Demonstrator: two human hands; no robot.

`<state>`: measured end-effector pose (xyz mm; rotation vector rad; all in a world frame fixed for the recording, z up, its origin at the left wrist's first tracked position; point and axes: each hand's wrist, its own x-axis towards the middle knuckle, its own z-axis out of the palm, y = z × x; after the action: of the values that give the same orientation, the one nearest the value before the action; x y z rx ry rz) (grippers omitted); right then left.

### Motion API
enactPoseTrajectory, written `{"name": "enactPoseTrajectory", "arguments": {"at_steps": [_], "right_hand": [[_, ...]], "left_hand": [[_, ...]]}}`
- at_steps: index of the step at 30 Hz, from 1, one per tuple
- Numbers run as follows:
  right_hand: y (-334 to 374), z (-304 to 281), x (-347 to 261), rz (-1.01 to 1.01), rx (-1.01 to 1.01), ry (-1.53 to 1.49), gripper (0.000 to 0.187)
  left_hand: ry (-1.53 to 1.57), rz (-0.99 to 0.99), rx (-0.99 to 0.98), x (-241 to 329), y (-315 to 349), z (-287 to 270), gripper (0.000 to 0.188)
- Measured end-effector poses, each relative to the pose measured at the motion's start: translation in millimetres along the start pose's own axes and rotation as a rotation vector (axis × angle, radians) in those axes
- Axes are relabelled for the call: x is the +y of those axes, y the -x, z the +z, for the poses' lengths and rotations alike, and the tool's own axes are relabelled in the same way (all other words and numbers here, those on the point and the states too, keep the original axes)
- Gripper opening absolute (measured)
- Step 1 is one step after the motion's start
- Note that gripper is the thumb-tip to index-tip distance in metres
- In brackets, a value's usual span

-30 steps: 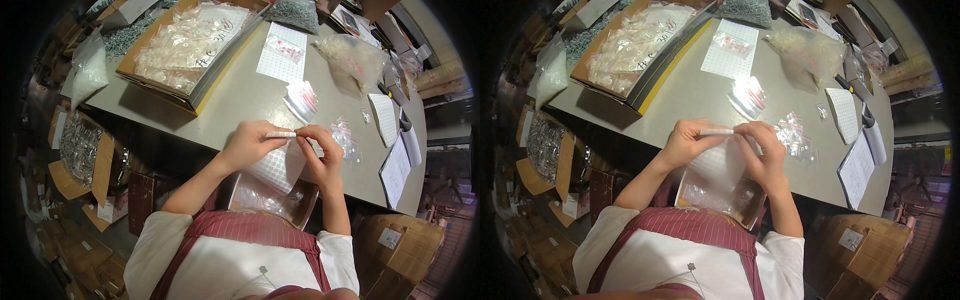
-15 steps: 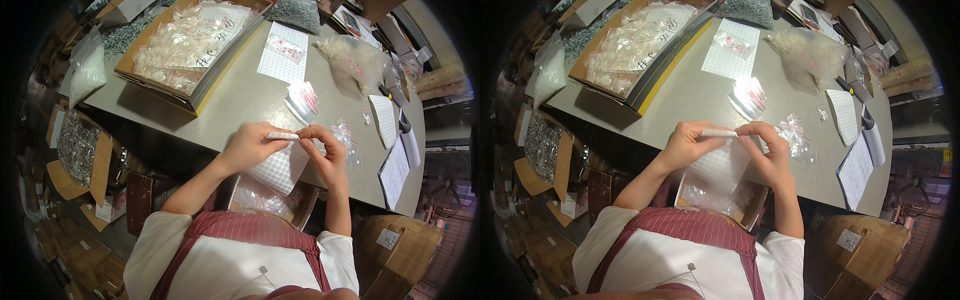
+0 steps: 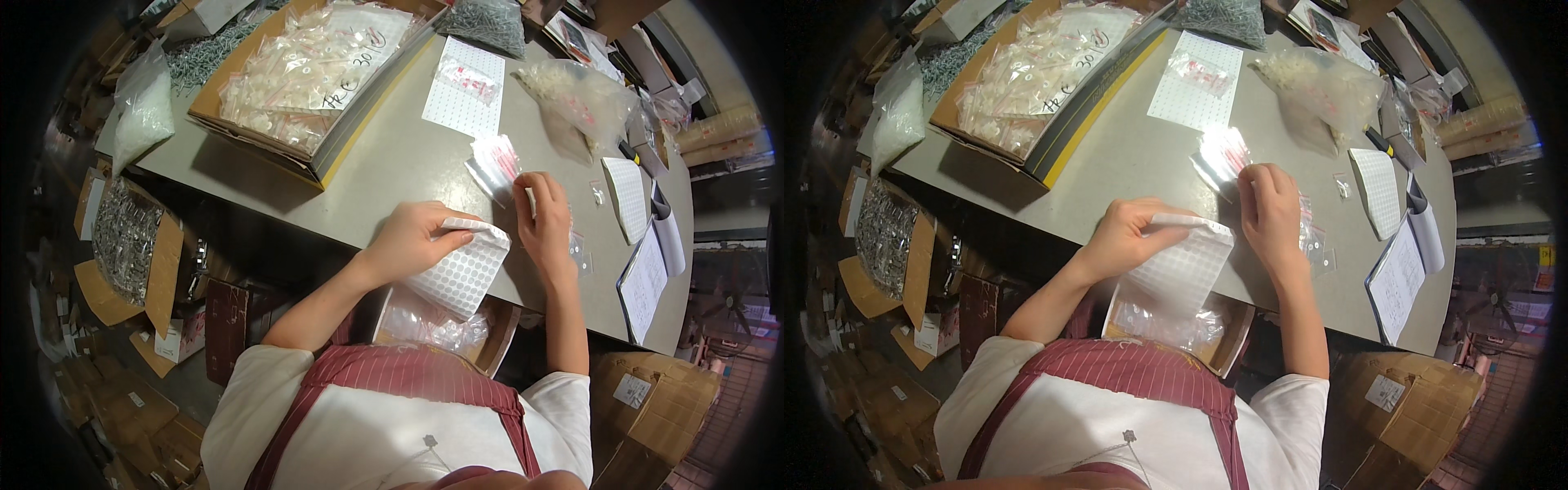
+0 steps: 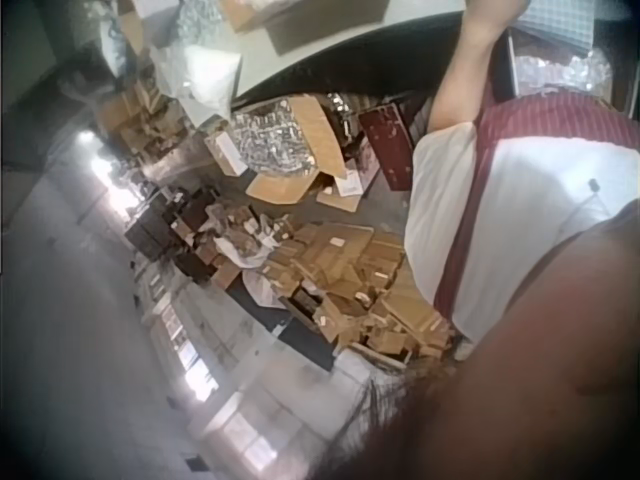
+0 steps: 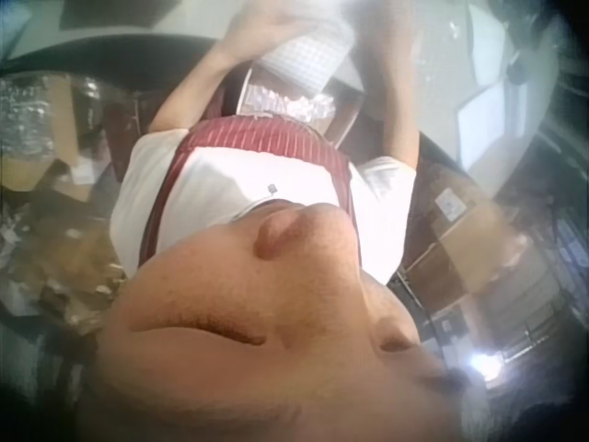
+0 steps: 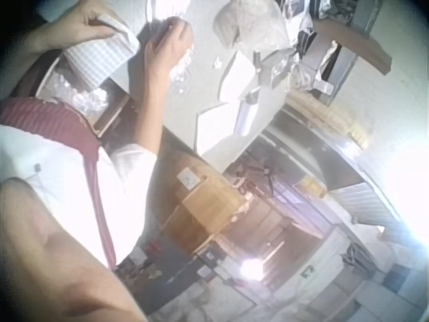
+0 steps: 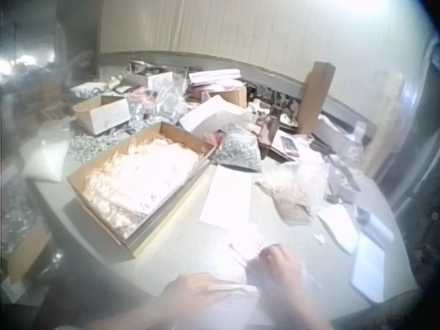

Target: The person repeatedly peels small square stickers from a sheet and places them into a small plastic bag. The person handles the sticker sheet and bag by hand, working at a cluttered table with boxes and packaging materials nearby.

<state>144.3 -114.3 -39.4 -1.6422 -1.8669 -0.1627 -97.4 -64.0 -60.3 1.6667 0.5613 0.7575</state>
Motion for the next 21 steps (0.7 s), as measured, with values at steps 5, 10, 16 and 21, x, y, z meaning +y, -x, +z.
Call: {"name": "enactPoseTrajectory", "arguments": {"at_steps": [5,10,16,21], "right_hand": [[7,9,6,-0.098,-0.083,0.159,0.016],[27,-19,9,-0.098,-0.148,0.162,0.019],[37,-45,-3,-0.039,-0.094,0.141,0.02],[24,-42,-43,-0.08,-0.167,-0.143,0.02]], "left_hand": [[-0.03,-0.012,-0.02,3,-1,-1,0.025],[-0.033,-0.054,-0.029,4,0,0,0.025],[-0.043,-0.048,0.0,-1,1,1,0.023],[-0.029,-0.05,-0.009,-3,0,1,0.022]]}}
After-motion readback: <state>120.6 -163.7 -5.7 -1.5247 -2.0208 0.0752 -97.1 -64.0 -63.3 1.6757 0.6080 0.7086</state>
